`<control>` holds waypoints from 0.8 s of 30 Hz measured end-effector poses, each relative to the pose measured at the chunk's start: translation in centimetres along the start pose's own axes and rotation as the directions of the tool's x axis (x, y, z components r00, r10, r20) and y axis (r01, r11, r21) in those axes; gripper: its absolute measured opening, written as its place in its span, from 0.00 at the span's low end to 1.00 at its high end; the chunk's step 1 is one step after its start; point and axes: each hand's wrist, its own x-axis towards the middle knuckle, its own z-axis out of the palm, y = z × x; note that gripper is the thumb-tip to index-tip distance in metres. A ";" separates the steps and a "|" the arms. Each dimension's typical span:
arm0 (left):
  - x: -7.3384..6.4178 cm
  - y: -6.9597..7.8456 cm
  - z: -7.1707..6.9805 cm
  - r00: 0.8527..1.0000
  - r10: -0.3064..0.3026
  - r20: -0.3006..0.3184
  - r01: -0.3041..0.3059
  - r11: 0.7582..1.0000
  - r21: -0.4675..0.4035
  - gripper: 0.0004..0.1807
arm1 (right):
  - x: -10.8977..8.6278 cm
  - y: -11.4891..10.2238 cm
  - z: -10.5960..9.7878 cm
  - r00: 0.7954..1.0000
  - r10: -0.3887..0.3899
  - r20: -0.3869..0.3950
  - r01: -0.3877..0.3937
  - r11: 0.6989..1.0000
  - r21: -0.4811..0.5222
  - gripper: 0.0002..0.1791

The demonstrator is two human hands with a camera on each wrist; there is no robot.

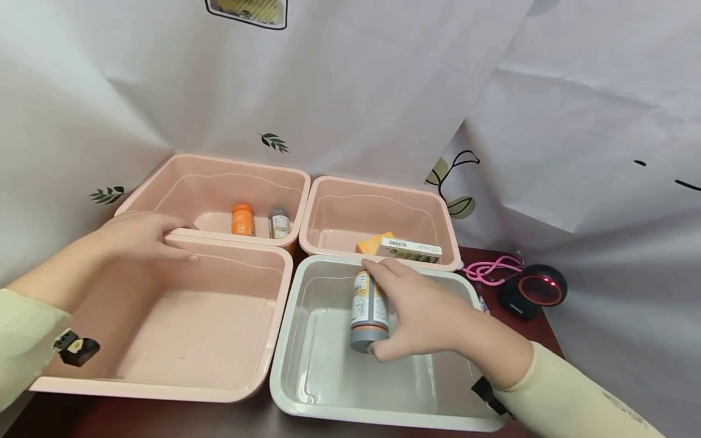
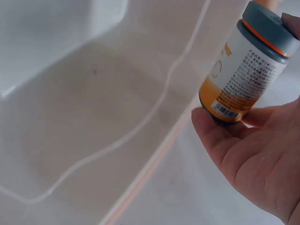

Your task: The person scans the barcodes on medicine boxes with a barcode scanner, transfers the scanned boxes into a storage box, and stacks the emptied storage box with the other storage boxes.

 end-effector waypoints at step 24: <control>-0.1 -0.2 0.0 1.000 0.010 -0.013 -0.010 1.000 -0.019 0.34 | -11.7 13.4 0.5 0.813 0.189 -0.551 0.391 0.524 0.757 0.29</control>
